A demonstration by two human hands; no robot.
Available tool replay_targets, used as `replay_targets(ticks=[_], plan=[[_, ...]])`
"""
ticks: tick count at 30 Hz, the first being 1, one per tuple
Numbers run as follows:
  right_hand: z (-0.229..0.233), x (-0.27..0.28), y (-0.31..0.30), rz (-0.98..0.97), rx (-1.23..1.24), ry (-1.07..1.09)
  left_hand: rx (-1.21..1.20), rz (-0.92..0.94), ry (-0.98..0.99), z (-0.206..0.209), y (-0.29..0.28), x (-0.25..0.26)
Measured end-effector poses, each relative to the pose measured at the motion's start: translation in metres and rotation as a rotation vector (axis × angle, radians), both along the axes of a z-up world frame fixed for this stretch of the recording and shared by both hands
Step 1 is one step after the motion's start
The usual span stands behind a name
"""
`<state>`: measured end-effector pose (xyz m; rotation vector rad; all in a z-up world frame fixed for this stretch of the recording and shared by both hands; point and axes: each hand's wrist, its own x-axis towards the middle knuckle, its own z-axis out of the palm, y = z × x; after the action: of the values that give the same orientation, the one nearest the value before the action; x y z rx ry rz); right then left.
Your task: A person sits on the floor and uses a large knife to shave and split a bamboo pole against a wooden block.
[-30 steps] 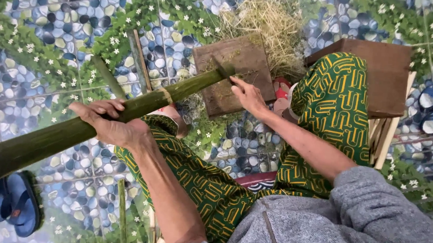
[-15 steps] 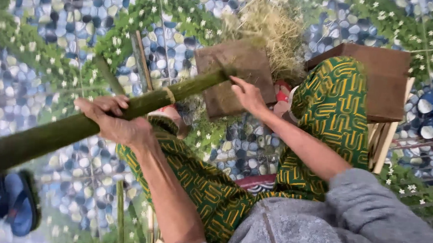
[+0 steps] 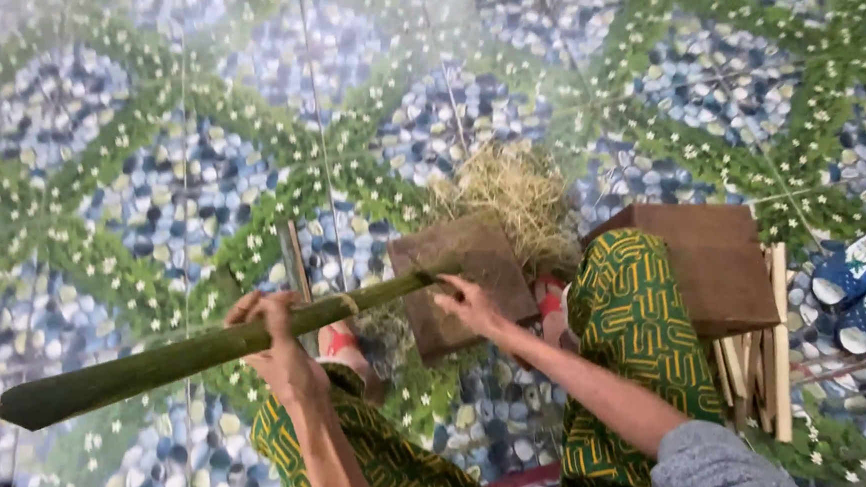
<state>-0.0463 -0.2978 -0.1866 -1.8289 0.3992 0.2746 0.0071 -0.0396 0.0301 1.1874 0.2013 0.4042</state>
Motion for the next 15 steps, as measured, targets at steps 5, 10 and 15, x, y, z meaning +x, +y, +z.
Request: replay_targets(ticks=[5, 10, 15], plan=[[0.023, -0.003, 0.006, -0.032, 0.074, -0.040, 0.139, -0.290, 0.149, 0.022, -0.010, -0.014], [-0.010, -0.003, -0.003, -0.001, 0.091, -0.031, 0.413, -0.321, 0.105, -0.013, -0.028, -0.010], [-0.001, -0.002, -0.008, -0.070, 0.172, 0.038, 0.716, -0.478, 0.186, 0.030, -0.054, -0.021]])
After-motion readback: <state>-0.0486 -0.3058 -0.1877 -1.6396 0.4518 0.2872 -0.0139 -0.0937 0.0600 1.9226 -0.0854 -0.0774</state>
